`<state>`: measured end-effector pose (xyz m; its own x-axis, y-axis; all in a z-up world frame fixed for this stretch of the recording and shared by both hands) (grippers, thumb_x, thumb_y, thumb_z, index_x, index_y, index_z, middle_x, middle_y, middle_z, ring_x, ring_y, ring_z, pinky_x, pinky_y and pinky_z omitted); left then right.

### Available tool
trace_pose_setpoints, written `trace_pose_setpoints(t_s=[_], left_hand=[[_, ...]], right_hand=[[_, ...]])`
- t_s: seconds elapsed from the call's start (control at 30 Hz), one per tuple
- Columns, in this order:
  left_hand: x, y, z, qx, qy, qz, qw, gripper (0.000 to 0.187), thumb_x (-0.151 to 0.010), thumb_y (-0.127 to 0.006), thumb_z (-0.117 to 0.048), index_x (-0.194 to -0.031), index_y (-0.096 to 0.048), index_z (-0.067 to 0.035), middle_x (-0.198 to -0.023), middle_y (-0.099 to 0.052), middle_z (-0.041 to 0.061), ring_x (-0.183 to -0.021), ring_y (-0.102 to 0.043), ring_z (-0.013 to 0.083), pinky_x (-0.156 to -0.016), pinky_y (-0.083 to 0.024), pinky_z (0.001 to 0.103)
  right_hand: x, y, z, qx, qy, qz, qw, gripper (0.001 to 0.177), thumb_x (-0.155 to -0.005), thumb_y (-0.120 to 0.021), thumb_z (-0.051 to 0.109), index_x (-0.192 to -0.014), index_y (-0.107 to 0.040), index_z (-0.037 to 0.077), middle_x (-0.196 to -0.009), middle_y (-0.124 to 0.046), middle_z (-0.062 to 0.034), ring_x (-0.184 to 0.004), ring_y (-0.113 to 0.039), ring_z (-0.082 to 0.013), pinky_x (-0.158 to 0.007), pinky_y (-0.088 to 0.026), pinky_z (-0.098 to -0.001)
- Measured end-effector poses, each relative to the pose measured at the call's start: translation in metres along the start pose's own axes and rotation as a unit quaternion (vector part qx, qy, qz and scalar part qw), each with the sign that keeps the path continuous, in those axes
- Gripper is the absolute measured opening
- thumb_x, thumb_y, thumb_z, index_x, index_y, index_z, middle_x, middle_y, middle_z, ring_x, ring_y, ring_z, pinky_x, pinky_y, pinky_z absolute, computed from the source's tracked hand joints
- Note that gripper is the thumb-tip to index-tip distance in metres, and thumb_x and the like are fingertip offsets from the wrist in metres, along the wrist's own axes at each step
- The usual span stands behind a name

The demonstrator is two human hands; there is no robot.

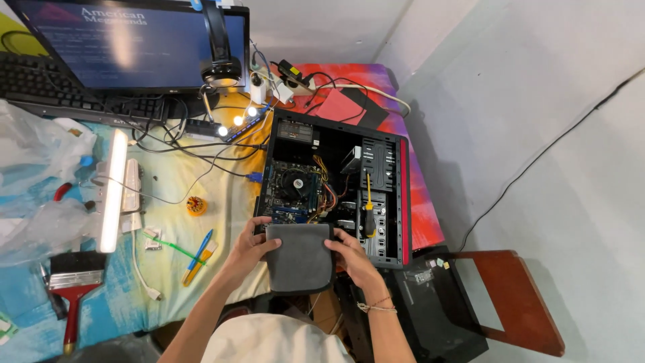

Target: Testing and cleaning the internal components of a desktop computer at a repair station.

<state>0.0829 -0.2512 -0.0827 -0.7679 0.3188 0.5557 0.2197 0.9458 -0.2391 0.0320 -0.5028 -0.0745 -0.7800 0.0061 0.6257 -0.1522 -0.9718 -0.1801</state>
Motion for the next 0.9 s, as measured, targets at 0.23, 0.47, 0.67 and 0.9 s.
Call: trace_pose_setpoints(t_s=[0.23,0.47,0.67,0.9], left_hand=[[0.000,0.000,-0.001,-0.043,0.000,0.025,0.999,0.041,-0.089,-0.079,-0.013,-0.128,-0.066,-0.008,-0.103,-0.075,0.022,-0.087,-0.075,0.0312,-0.078,-0.062,0.040],[-0.002,0.001,-0.006,-0.016,-0.014,0.007,1.000,0.038,-0.087,-0.078,-0.006,-0.123,-0.067,-0.002,-0.097,-0.073,0.026,-0.081,-0.075,0.0361,-0.073,-0.062,0.045],[0.001,-0.002,-0.010,-0.017,-0.009,0.004,1.000,0.042,-0.086,-0.078,-0.006,-0.126,-0.066,-0.002,-0.100,-0.072,0.025,-0.082,-0.074,0.0346,-0.075,-0.062,0.044],[0.002,-0.004,-0.012,-0.014,-0.010,0.007,1.000,0.041,-0.089,-0.076,-0.007,-0.128,-0.066,-0.001,-0.101,-0.072,0.024,-0.082,-0.074,0.0325,-0.077,-0.062,0.043]], right_hand=[[0.009,0.007,0.008,0.027,-0.013,0.006,1.000,0.033,-0.093,-0.071,0.018,-0.126,-0.067,0.013,-0.100,-0.075,-0.0094,-0.088,-0.071,-0.0196,-0.079,-0.057,-0.0326],[-0.001,0.011,0.005,0.028,0.009,0.019,0.999,0.035,-0.094,-0.069,0.021,-0.128,-0.065,0.015,-0.100,-0.074,-0.0050,-0.087,-0.069,-0.0165,-0.075,-0.055,-0.0286],[0.007,0.009,0.010,0.028,0.006,0.018,0.999,0.033,-0.095,-0.067,0.020,-0.128,-0.066,0.015,-0.098,-0.074,-0.0047,-0.084,-0.069,-0.0160,-0.073,-0.054,-0.0280],[0.010,0.006,0.015,0.026,0.011,0.010,1.000,0.031,-0.095,-0.067,0.020,-0.126,-0.066,0.016,-0.096,-0.073,-0.0020,-0.081,-0.068,-0.0139,-0.072,-0.053,-0.0266]])
Point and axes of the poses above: each hand's wrist, its own x-axis away from the middle knuckle, its own y-axis out of the back of the hand, z = x × y, the point moved 3 cm from there along -x, towards the middle knuckle
